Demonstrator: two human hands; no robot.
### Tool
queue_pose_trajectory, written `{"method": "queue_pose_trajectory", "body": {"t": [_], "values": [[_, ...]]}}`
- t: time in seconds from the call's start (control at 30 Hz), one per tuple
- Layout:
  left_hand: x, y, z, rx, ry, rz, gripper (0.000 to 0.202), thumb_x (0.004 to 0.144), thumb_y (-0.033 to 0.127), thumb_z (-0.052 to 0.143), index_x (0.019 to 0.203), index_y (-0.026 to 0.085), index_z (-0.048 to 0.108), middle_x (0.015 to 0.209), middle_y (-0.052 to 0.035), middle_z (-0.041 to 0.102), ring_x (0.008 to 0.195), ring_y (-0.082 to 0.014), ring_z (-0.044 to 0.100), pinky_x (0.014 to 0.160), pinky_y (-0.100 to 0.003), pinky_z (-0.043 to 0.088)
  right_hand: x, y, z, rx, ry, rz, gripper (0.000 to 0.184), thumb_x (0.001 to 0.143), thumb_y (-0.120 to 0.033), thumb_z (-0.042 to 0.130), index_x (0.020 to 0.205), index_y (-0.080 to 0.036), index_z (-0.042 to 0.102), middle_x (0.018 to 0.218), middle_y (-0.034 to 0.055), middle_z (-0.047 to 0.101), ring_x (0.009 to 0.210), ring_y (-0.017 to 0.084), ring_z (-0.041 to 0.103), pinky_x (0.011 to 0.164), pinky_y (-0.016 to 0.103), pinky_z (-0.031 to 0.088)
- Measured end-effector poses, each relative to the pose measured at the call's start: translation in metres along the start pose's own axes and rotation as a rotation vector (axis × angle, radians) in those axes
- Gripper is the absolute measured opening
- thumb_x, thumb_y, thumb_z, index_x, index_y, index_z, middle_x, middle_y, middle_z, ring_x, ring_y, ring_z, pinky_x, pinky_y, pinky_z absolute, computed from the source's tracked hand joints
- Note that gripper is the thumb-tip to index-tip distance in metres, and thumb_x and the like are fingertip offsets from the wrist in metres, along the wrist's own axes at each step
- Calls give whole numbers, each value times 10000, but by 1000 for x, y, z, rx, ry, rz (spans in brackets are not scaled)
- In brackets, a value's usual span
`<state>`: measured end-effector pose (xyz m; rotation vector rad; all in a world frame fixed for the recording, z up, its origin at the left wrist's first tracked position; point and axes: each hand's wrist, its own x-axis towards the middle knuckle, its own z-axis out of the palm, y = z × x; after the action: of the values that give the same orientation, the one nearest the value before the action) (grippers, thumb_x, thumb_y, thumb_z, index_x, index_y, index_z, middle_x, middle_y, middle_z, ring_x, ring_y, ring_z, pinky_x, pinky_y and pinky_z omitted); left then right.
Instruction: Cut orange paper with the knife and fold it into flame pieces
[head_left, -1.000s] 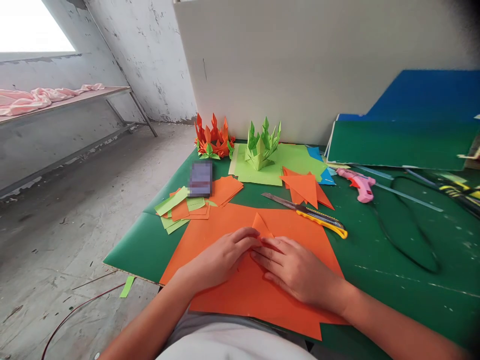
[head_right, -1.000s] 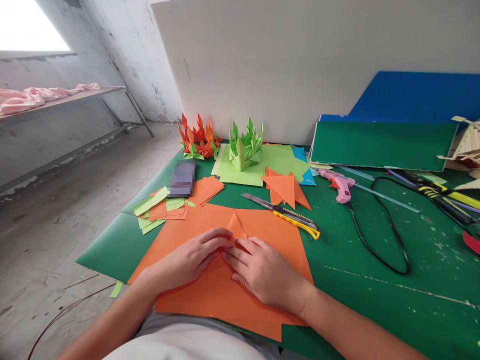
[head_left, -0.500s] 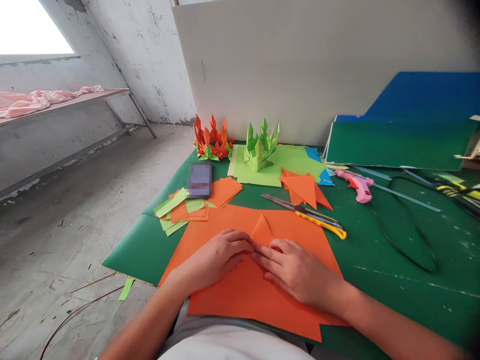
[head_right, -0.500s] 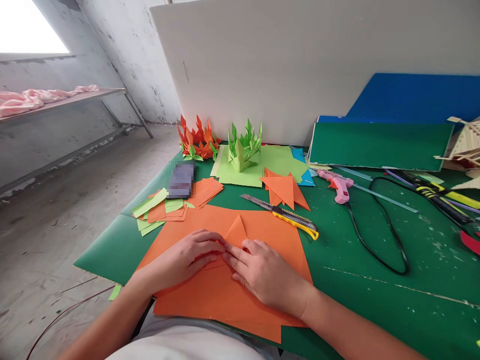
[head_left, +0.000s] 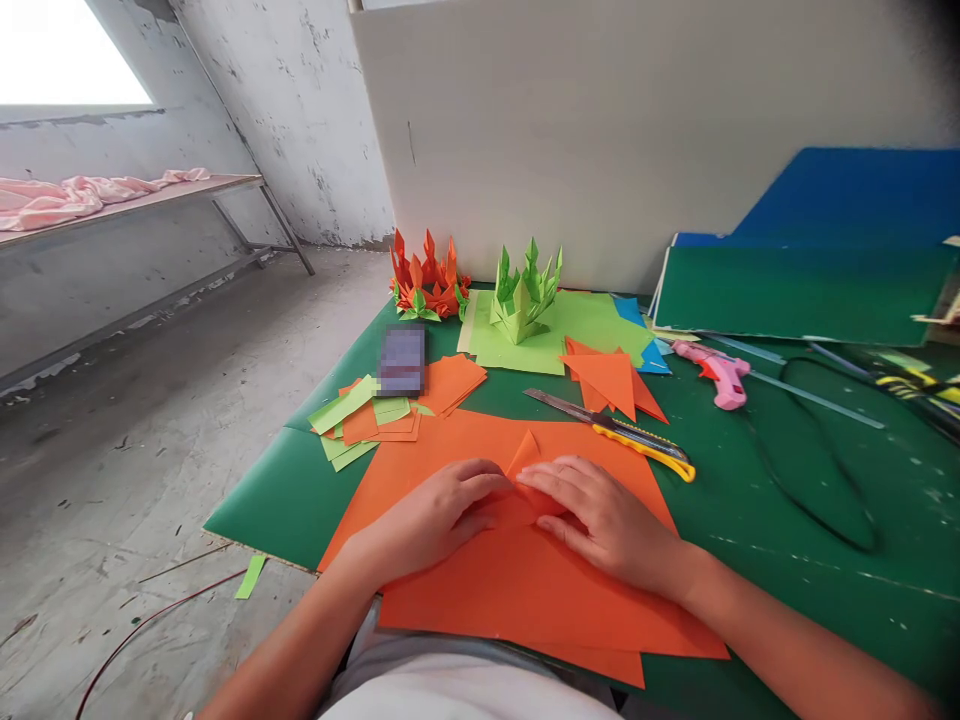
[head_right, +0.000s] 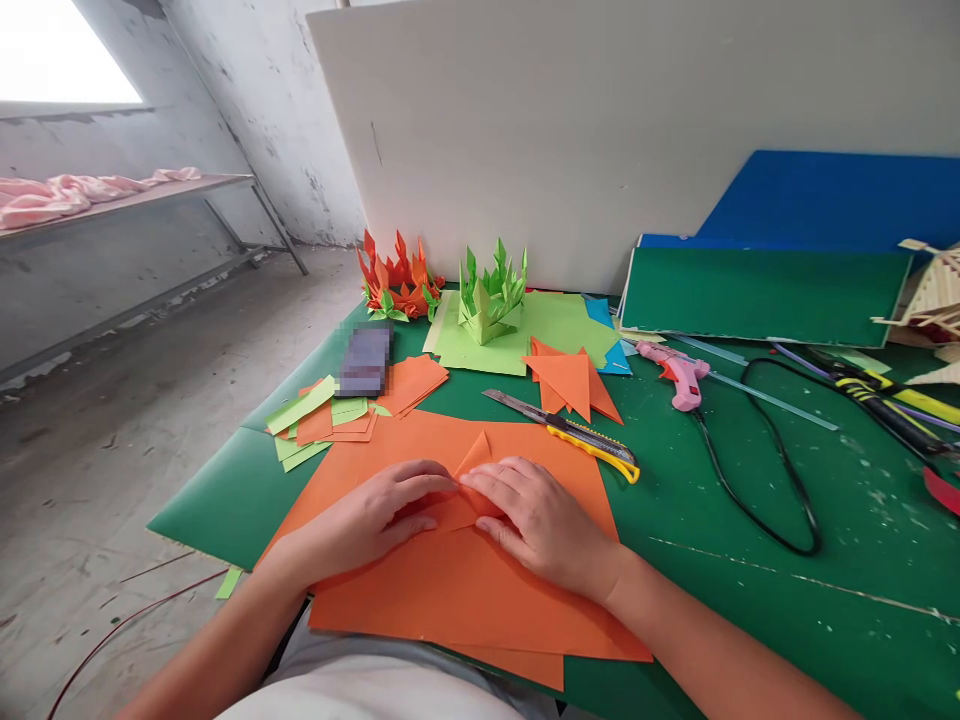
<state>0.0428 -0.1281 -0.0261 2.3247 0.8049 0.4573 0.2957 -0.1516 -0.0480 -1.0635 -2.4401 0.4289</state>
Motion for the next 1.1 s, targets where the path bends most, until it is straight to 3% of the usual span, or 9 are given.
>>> {"method": "queue_pose_trajectory", "body": {"t": [0.23, 0.33, 0.43, 0.6, 0.77, 1.0, 1.1], "values": [[0, 4, 2, 45, -21, -50, 381, 938, 285, 600, 1312, 272, 530, 1241, -80, 574, 1126, -232, 560, 955, -354, 484, 2, -4, -1, 192, 50, 160, 308, 942, -253, 546, 1249, -258, 549, 1038, 65, 671, 942, 214, 620, 821, 369, 544], [1, 4, 2, 82, -18, -41, 308, 955, 230, 561, 1261, 262, 557, 1165, -63, 613, 1088, -221, 556, 939, -351, 477, 0, -3, 0, 269, 60, 240, 319, 917, -200, 551, 1229, -261, 556, 867, 24, 638, 760, 173, 616, 704, 304, 542], [2, 3, 2, 101, 1, -68, 249, 964, 196, 531, 1203, 250, 572, 1080, -47, 634, 1017, -209, 559, 880, -332, 484, 0, -2, 1, 268, 62, 259, 307, 908, -182, 551, 1205, -258, 567, 812, 6, 618, 727, 168, 605, 691, 300, 527], [-1, 3, 3, 89, 2, -78, 340, 921, 240, 616, 1253, 257, 547, 1118, -47, 641, 1048, -225, 559, 897, -344, 482, 2, -3, 1, 195, 68, 156, 229, 937, -145, 490, 1108, -246, 605, 937, 38, 681, 872, 194, 630, 764, 323, 516], [-2, 1, 5, 63, 31, -129, 326, 936, 158, 534, 1244, 260, 565, 1137, -44, 667, 1007, -203, 616, 870, -319, 501, 3, -2, 3, 86, 19, 40, 295, 971, -131, 410, 1135, -231, 634, 907, 63, 659, 870, 207, 611, 752, 340, 523], [1, -1, 5, 85, 51, -186, 280, 935, 177, 511, 1176, 271, 619, 1066, -19, 697, 951, -190, 659, 787, -268, 507, 4, -2, 2, 147, 56, 118, 262, 969, -278, 516, 1212, -233, 601, 1065, 76, 700, 989, 220, 642, 841, 359, 542], [1, -1, 4, 89, 60, -187, 257, 943, 199, 499, 1152, 267, 633, 1038, -24, 701, 916, -188, 664, 764, -262, 503, 6, -1, 2, 181, 82, 166, 254, 957, -265, 533, 1198, -235, 607, 1094, 72, 706, 998, 216, 651, 841, 347, 545]]}}
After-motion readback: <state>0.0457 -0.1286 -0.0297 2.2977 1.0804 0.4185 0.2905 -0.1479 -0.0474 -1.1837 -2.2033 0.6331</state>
